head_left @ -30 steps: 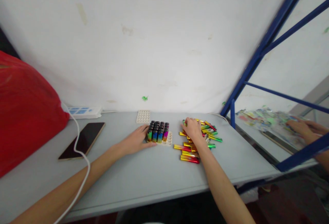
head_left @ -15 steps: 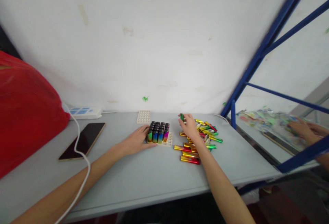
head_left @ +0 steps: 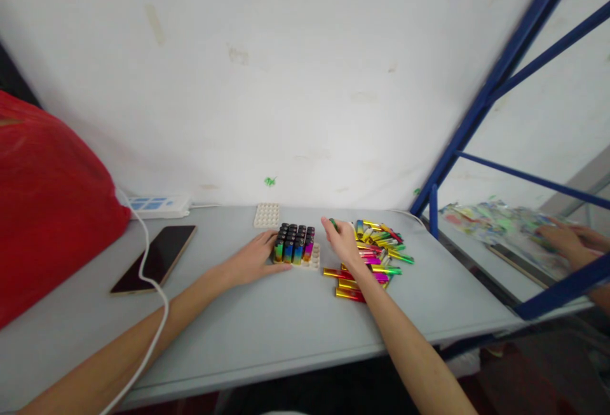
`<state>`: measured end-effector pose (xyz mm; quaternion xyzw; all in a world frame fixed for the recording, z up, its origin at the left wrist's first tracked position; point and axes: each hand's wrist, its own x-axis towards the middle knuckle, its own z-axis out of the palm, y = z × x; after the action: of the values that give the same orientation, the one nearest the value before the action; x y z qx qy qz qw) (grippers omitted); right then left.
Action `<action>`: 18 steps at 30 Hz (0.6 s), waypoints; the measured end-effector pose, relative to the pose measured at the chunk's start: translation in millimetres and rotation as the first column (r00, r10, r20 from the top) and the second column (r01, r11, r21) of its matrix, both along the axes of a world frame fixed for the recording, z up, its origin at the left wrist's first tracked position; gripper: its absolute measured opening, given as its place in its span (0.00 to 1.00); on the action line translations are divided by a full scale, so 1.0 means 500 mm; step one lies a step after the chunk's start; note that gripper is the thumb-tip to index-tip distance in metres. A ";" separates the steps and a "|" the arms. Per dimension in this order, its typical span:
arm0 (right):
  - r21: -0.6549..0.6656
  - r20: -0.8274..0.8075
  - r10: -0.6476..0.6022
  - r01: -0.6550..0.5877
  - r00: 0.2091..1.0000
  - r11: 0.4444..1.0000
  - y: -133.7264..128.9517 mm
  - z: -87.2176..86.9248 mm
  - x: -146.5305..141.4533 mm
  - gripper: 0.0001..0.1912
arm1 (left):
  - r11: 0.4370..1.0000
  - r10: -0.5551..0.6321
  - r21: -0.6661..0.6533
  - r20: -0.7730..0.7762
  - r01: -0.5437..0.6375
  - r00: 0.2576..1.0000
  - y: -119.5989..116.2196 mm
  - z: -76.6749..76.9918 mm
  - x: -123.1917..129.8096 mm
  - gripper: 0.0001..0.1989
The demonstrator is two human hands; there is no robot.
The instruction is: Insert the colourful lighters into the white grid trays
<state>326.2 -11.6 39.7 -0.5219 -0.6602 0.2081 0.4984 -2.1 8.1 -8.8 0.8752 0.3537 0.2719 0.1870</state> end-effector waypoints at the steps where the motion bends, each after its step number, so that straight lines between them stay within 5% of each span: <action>1: -0.002 0.004 -0.008 0.008 1.000 1.000 -0.004 0.001 -0.004 0.39 | 1.000 0.001 0.001 -0.006 -0.001 1.000 -0.001 0.001 0.001 0.45; 8: -0.007 -0.021 -0.005 0.005 1.000 1.000 -0.019 0.010 -0.020 0.27 | 1.000 0.004 -0.004 -0.003 -0.004 1.000 -0.007 0.009 0.003 0.43; 18: -0.041 -0.066 0.103 -0.106 0.992 0.994 -0.036 0.027 -0.019 0.32 | 1.000 -0.016 -0.008 -0.003 0.016 1.000 -0.006 0.009 0.004 0.44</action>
<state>316.7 -29.7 53.4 -0.4906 -0.6657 0.2651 0.4959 0.0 5.0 -4.3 0.8777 0.3481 0.2677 0.1920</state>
